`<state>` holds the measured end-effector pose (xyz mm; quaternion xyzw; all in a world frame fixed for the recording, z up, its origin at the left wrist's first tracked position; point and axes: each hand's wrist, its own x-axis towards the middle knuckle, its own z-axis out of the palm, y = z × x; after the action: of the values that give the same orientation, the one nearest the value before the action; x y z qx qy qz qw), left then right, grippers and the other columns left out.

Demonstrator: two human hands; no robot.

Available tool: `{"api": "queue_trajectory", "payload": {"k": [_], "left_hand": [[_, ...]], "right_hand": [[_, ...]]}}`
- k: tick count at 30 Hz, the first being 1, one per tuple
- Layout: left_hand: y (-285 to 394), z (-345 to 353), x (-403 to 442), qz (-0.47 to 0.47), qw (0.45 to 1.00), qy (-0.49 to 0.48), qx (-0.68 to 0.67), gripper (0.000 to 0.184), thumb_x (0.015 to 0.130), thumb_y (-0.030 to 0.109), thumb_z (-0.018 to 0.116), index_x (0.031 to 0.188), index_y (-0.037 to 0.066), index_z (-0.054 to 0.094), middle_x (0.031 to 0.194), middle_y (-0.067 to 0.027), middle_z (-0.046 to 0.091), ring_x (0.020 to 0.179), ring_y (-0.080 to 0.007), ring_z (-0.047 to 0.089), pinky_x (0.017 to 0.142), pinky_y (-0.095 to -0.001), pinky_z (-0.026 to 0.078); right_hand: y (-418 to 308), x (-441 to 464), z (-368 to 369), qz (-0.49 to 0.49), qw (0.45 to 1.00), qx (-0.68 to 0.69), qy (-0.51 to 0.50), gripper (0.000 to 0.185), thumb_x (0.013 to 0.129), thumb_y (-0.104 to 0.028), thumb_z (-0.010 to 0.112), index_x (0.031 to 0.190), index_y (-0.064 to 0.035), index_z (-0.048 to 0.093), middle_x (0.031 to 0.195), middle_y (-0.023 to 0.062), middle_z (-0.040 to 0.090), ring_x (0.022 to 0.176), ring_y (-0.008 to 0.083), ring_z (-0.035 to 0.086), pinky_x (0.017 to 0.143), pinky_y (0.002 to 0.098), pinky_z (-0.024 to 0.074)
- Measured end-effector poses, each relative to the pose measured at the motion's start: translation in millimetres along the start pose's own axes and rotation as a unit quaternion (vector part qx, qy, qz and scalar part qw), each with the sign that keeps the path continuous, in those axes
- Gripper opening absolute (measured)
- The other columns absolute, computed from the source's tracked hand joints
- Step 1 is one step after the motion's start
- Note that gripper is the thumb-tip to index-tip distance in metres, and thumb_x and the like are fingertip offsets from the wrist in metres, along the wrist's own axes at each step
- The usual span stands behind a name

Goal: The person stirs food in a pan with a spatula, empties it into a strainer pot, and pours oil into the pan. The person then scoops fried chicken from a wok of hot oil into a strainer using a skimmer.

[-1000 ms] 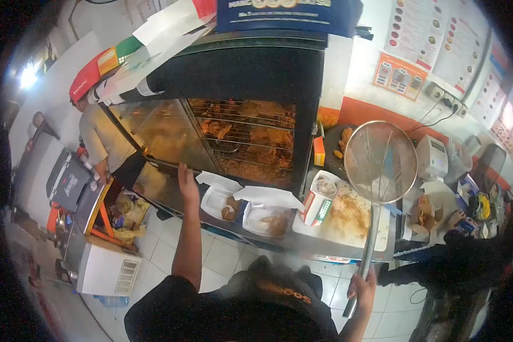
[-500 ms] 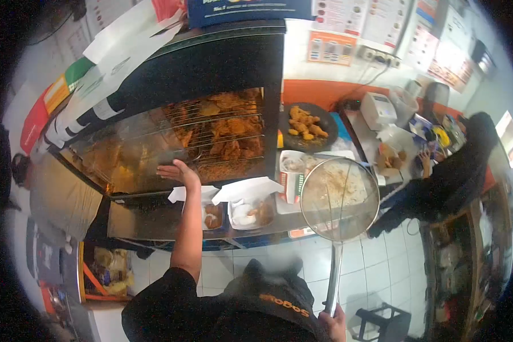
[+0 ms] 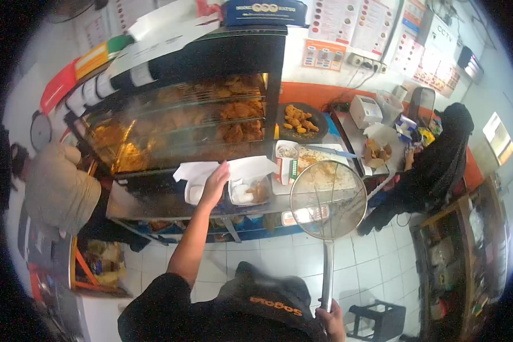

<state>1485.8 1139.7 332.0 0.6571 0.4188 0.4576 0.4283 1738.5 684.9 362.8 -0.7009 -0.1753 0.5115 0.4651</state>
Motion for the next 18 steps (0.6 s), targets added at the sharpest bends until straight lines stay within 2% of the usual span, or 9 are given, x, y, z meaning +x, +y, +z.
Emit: {"api": "queue_trajectory", "payload": {"k": [1,3,4,5,7,8,10,13,18], "left_hand": [[-2.9,-3.4,-33.7,-0.038,0.991,-0.064,-0.109,0.051,0.086,0.021,0.049,0.130,0.003,0.032,0.133,-0.0144,0.035,0.124,-0.0225,0.031,0.101,-0.0337,0.025],[50.6,-7.8,-125.2,-0.087,0.978,-0.087,-0.170,0.043,0.083,0.013,0.054,0.123,0.002,0.041,0.119,-0.0087,0.050,0.111,-0.0186,0.046,0.094,-0.0312,0.035],[71.1,-10.3,-168.8,-0.101,0.967,-0.145,-0.185,0.041,0.083,0.012,0.055,0.121,0.002,0.044,0.117,-0.0081,0.051,0.110,-0.0187,0.046,0.093,-0.0312,0.036],[90.9,-11.8,-212.8,-0.115,0.954,-0.195,-0.199,0.038,0.082,0.010,0.055,0.118,0.002,0.046,0.115,-0.0075,0.052,0.109,-0.0188,0.047,0.093,-0.0312,0.036],[138.7,-5.9,-282.8,0.102,0.937,-0.323,-0.084,0.030,0.080,0.017,0.060,0.106,0.003,0.055,0.108,-0.0096,0.055,0.101,-0.0193,0.050,0.087,-0.0316,0.039],[181.5,0.2,-319.0,0.030,0.898,-0.388,-0.205,0.033,0.079,0.023,0.062,0.104,0.002,0.056,0.107,-0.0115,0.054,0.098,-0.0224,0.050,0.083,-0.0326,0.039],[243.3,13.6,-363.2,0.123,0.796,-0.509,-0.304,0.034,0.081,0.026,0.059,0.103,0.001,0.057,0.106,-0.0117,0.053,0.095,-0.0245,0.049,0.081,-0.0346,0.038],[313.7,29.5,-407.4,0.266,0.727,-0.509,-0.377,0.028,0.081,0.026,0.059,0.096,0.002,0.059,0.097,-0.0115,0.057,0.089,-0.0238,0.052,0.077,-0.0345,0.039],[352.9,-3.3,-493.5,0.295,0.777,-0.411,-0.374,0.027,0.080,0.024,0.059,0.094,0.002,0.059,0.094,-0.0115,0.056,0.085,-0.0236,0.052,0.073,-0.0342,0.039]], "right_hand": [[5.2,-3.7,-10.6,-0.007,1.000,-0.010,-0.010,0.037,0.068,-0.004,0.060,0.103,-0.0008,0.050,0.068,0.0027,0.052,0.058,0.0108,0.049,0.052,0.0229,0.0392],[12.9,-7.1,-27.2,0.009,0.997,0.025,-0.067,0.032,0.070,-0.004,0.060,0.099,0.0020,0.046,0.057,0.0054,0.050,0.041,0.0126,0.047,0.038,0.0244,0.0381],[-6.1,-28.0,-31.4,0.020,0.992,-0.046,-0.111,0.037,0.077,-0.013,0.056,0.113,-0.0067,0.049,0.068,0.0004,0.049,0.056,0.0072,0.043,0.048,0.0201,0.0350],[2.6,-26.4,-41.6,-0.009,0.991,-0.089,-0.101,0.038,0.076,-0.011,0.057,0.112,-0.0054,0.048,0.060,-0.0026,0.047,0.048,0.0048,0.040,0.041,0.0188,0.0313],[14.6,-27.1,-62.0,0.003,0.981,-0.090,-0.170,0.039,0.075,-0.012,0.055,0.113,-0.0043,0.046,0.061,-0.0013,0.048,0.047,0.0055,0.041,0.040,0.0193,0.0327],[36.8,-22.8,-74.9,-0.009,0.978,-0.076,-0.196,0.039,0.075,-0.011,0.052,0.113,-0.0041,0.046,0.061,-0.0011,0.049,0.044,0.0060,0.041,0.038,0.0187,0.0327],[40.0,-39.8,-77.7,0.005,0.970,-0.079,-0.228,0.037,0.075,-0.011,0.051,0.110,-0.0023,0.045,0.059,-0.0006,0.048,0.043,0.0064,0.040,0.036,0.0184,0.0318],[57.1,-72.4,-75.7,0.003,0.957,-0.088,-0.277,0.035,0.075,-0.010,0.051,0.108,-0.0007,0.045,0.058,-0.0004,0.047,0.041,0.0068,0.040,0.035,0.0184,0.0315],[96.5,-120.4,-52.8,-0.002,0.918,-0.160,-0.364,0.038,0.078,-0.015,0.052,0.111,-0.0002,0.040,0.053,0.0009,0.045,0.039,0.0095,0.042,0.034,0.0214,0.0346]]}}
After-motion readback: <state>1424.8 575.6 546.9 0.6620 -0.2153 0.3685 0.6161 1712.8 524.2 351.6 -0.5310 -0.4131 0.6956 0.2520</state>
